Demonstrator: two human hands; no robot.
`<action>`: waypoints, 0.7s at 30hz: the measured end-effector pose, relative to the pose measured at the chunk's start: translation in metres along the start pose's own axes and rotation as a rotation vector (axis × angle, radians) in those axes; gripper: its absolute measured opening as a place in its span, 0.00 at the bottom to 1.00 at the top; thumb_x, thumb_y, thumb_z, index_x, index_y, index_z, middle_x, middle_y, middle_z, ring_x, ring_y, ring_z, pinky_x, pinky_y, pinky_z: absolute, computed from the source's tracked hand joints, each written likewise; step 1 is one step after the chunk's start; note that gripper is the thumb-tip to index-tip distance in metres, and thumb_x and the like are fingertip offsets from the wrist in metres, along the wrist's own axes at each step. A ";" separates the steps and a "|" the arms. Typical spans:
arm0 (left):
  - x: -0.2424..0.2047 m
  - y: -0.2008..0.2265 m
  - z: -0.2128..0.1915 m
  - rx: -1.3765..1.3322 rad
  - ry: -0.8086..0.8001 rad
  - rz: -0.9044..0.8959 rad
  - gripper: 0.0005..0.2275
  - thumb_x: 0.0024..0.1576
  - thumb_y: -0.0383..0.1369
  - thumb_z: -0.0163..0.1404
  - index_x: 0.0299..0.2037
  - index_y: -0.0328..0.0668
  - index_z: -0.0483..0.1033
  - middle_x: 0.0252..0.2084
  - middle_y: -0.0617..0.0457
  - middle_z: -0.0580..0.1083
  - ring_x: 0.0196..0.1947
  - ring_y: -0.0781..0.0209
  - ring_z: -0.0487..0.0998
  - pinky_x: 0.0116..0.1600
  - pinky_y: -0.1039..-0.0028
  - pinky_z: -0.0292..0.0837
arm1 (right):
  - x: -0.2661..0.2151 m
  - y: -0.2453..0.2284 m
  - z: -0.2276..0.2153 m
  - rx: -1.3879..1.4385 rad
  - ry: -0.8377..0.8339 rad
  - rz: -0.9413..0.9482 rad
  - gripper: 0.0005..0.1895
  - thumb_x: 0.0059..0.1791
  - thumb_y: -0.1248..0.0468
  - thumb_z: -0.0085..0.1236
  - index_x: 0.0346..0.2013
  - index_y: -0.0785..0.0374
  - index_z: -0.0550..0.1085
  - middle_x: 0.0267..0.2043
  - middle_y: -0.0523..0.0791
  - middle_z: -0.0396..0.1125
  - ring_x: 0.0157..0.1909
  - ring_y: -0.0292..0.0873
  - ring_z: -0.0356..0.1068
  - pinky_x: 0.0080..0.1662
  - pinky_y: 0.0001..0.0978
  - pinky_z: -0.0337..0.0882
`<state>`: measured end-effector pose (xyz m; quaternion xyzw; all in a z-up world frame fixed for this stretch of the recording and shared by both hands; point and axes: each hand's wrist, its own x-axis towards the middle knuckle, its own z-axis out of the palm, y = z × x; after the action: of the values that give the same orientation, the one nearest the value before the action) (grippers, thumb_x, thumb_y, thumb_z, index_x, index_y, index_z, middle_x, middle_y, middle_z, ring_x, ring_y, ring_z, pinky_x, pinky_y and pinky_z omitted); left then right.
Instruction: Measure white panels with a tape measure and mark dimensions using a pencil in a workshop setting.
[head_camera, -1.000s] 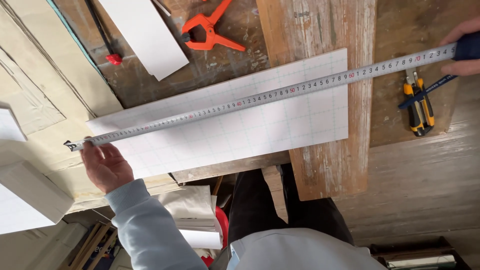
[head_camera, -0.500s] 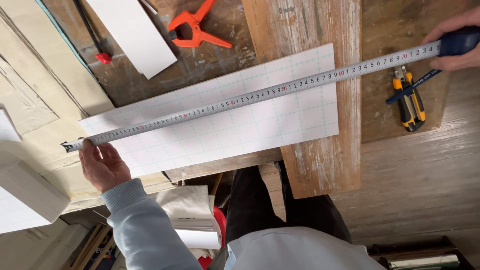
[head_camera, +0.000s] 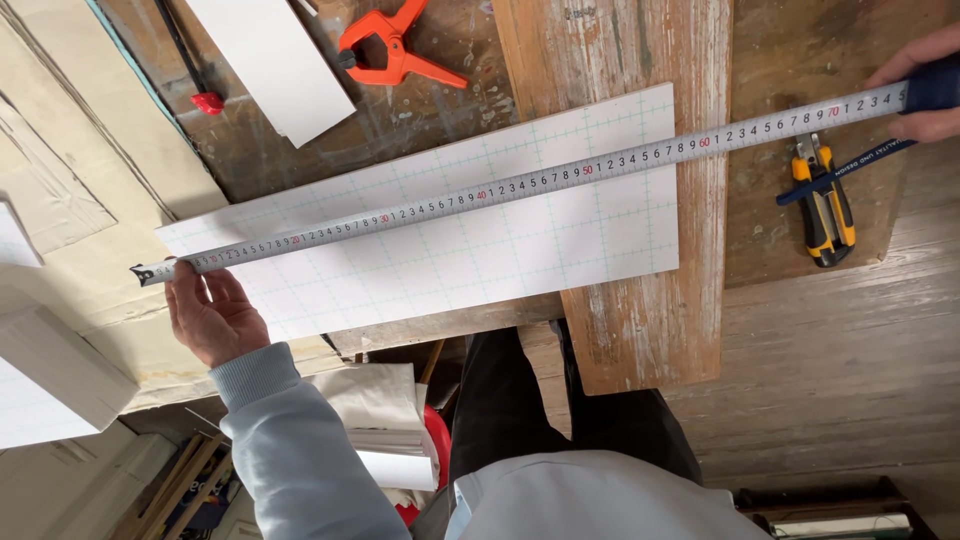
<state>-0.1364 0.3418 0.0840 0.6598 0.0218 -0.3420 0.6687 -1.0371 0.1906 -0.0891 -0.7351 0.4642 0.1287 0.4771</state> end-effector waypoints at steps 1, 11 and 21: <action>-0.001 0.000 0.001 0.006 0.001 -0.003 0.05 0.62 0.25 0.58 0.43 0.35 0.75 0.42 0.49 0.79 0.43 0.63 0.81 0.50 0.77 0.83 | -0.002 -0.003 -0.002 0.032 0.008 0.002 0.26 0.35 0.67 0.74 0.48 0.62 0.82 0.42 0.48 0.80 0.46 0.42 0.80 0.62 0.38 0.76; -0.034 -0.026 0.038 -0.018 -0.015 -0.028 0.05 0.61 0.25 0.58 0.44 0.34 0.76 0.40 0.47 0.80 0.38 0.62 0.80 0.44 0.78 0.81 | 0.009 -0.088 -0.029 0.029 -0.001 -0.008 0.30 0.36 0.66 0.73 0.54 0.59 0.82 0.41 0.47 0.80 0.46 0.41 0.80 0.62 0.39 0.76; -0.094 -0.070 0.079 -0.127 -0.032 -0.087 0.04 0.61 0.23 0.58 0.37 0.40 0.76 0.40 0.50 0.79 0.36 0.64 0.80 0.41 0.78 0.80 | 0.041 -0.285 -0.073 -0.396 -0.155 0.265 0.27 0.39 0.48 0.73 0.53 0.44 0.82 0.38 0.38 0.78 0.38 0.36 0.79 0.49 0.28 0.79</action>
<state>-0.2763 0.3186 0.0784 0.6090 0.0617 -0.3791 0.6940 -0.8040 0.1406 0.0885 -0.7349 0.4842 0.3348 0.3367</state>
